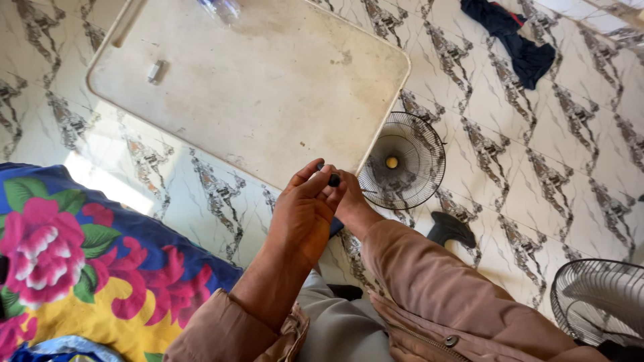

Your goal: The person disassembles a standing fan by removing the front grille and then uses a screwdriver to loosen and remove screws from the fan head. They detach the fan head from the stand and continue to manipulate the internal components.

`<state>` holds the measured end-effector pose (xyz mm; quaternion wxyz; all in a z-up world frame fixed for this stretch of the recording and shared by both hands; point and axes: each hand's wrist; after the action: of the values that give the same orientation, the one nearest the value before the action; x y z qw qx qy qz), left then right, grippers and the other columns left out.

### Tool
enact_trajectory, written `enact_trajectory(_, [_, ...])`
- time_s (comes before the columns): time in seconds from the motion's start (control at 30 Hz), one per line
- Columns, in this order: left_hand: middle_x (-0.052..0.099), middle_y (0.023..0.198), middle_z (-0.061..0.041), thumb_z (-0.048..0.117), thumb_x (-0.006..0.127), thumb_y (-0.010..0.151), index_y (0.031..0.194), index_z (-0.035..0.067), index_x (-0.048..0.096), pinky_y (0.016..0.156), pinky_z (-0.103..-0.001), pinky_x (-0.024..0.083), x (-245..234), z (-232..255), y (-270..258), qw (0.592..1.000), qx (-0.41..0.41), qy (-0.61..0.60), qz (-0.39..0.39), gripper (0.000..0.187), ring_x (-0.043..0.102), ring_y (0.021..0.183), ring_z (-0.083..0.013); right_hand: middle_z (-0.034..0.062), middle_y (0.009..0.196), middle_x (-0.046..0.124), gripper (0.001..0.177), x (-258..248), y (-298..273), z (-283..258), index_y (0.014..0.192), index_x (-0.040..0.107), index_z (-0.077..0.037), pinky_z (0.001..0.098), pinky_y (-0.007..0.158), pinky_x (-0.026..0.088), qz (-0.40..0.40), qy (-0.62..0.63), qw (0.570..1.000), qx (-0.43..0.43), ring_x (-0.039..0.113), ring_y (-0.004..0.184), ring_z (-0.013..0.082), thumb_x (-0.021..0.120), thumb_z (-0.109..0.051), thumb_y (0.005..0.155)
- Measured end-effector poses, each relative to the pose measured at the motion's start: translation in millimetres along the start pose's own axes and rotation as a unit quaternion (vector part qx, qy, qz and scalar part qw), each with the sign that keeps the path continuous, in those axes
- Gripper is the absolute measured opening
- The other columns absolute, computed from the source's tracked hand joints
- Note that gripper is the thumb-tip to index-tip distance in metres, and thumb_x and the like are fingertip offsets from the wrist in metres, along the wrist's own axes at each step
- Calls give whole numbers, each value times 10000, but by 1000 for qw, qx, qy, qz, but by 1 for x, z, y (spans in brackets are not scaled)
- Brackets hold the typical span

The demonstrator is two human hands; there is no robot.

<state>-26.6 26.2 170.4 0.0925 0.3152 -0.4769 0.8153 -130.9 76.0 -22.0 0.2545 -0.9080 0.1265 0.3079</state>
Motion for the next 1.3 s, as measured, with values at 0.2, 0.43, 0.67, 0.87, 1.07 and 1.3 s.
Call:
enact_trajectory(0.2, [608, 1054, -105, 29, 629, 970, 1326, -7, 538, 921, -362, 601, 8, 2, 11, 1000, -3, 19, -9, 368, 638, 881, -178, 16, 893, 590, 230, 38, 23, 50, 988, 598, -65, 330, 680, 500, -44, 574, 810, 106, 577, 810, 148, 546, -282, 1039])
enact_trajectory(0.43, [635, 1055, -116, 28, 592, 955, 1309, -10, 521, 910, -365, 603, 14, -2, 26, 1000, 0, 28, -6, 363, 670, 898, -194, 27, 761, 659, 266, 5, 17, 20, 922, 629, -78, 346, 626, 484, 22, 86, 996, -25, 615, 703, 180, 599, -334, 986])
enact_trajectory(0.67, [624, 1055, -115, 13, 625, 989, 1319, -11, 522, 911, -359, 581, 12, -2, 45, 998, 8, 26, -57, 346, 624, 833, -188, 15, 743, 657, 153, -101, -20, -46, 857, 637, -53, 262, 572, 492, 123, 328, 935, -53, 633, 679, 84, 767, -119, 902])
enact_trajectory(0.87, [640, 1038, -111, 22, 611, 951, 1303, 0, 496, 882, -351, 608, 34, -8, 40, 999, -6, 44, -22, 371, 659, 868, -185, 8, 845, 721, 75, -189, -107, -101, 991, 610, -38, 227, 660, 568, 165, 338, 917, -133, 686, 773, 33, 669, -77, 968])
enact_trajectory(1.07, [667, 1016, -131, 49, 634, 961, 1326, 26, 522, 735, -310, 561, 49, -25, 25, 991, -32, 64, -114, 382, 622, 812, -166, 84, 833, 776, 61, -200, -150, -131, 969, 726, -3, 229, 614, 567, 194, 217, 952, -98, 717, 743, 73, 708, -52, 939])
enact_trajectory(1.3, [683, 947, -107, 39, 668, 938, 1272, 57, 552, 665, -281, 537, 69, -26, -10, 988, -50, 92, -110, 354, 645, 722, -151, 83, 854, 771, 62, -198, -165, -135, 973, 694, -13, 259, 616, 596, 277, 191, 936, -107, 762, 762, 101, 706, -41, 919])
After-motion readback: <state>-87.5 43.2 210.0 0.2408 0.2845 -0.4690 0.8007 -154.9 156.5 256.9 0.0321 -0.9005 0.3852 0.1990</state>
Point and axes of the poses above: each hand's wrist, its own y-axis towards the middle knuckle, its own x-axis out of the palm, z = x × y
